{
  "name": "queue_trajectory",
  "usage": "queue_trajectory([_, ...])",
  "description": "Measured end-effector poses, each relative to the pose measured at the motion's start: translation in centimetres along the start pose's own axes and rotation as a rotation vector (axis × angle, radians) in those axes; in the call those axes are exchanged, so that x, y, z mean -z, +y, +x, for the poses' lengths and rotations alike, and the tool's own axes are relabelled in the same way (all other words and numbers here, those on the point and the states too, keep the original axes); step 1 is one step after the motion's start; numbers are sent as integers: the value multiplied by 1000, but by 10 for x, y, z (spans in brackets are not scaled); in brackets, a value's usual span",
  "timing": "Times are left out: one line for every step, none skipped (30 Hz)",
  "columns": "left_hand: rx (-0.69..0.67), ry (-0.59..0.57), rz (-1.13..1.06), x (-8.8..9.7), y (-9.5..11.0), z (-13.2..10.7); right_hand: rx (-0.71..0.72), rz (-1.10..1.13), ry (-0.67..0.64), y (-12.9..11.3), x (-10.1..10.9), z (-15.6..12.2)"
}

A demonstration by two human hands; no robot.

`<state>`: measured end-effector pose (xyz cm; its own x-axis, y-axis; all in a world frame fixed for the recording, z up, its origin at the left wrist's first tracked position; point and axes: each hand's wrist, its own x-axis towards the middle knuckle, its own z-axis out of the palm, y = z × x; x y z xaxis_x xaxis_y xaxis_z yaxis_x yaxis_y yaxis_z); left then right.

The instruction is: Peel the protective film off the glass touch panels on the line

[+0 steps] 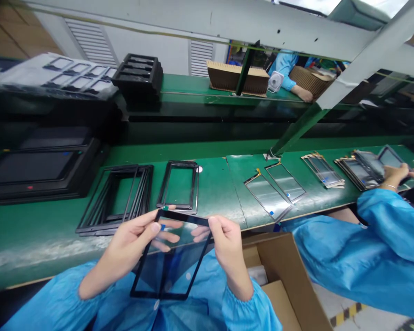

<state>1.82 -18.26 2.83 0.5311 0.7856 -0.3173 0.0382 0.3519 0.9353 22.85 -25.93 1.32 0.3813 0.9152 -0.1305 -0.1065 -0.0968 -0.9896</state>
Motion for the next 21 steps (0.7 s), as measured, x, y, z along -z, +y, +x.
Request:
queue_trajectory([3,-5,7,1,-1,0,18,-8,8,-1,0,-1])
queue_trajectory([6,-12,21,3,-1,0,33,-13,13,-2,1,-2])
queue_trajectory([-4,-16,45,4,1,1,45,-17,14,-3,2,-2])
queue_trajectory([-30,-19,88,6,2,1,54,-22,11,-4,2,-3])
queue_trajectory([-78,-17,157,8,5,2,58,-36,0,-5,1,-3])
queue_trajectory([-140,-18,251,9,8,3,63,-71,-26,-6,-1,-3])
queue_trajectory([-204,-38,366,9,11,4,75,-128,-65,-6,-4,-3])
queue_trajectory([-255,-82,489,10,15,5,98,-202,-121,-7,-8,-2])
queue_trajectory([-283,-141,600,9,17,6,126,-272,-192,-7,-11,-1])
queue_trajectory([-282,-203,680,9,20,7,151,-311,-252,-7,-15,1])
queue_trajectory([-257,-246,714,9,21,8,171,-309,-278,-7,-16,4])
queue_trajectory([-213,-255,697,9,22,7,186,-277,-257,-6,-15,6])
queue_trajectory([-165,-217,630,11,22,7,200,-231,-190,-4,-11,9])
queue_trajectory([-119,-143,527,13,22,5,208,-190,-93,-1,-4,11])
queue_trajectory([-83,-57,407,15,21,4,215,-159,19,4,5,13])
queue_trajectory([-61,25,290,18,19,2,219,-152,109,9,15,14])
queue_trajectory([-53,87,194,21,17,1,182,-107,145,16,24,15])
queue_trajectory([-54,126,125,24,15,0,131,-39,127,23,32,15])
queue_trajectory([-60,146,82,27,13,0,77,29,85,30,37,15])
queue_trajectory([-64,154,57,28,11,0,31,90,48,35,39,13])
queue_trajectory([-65,159,45,29,9,0,-1,132,26,38,38,10])
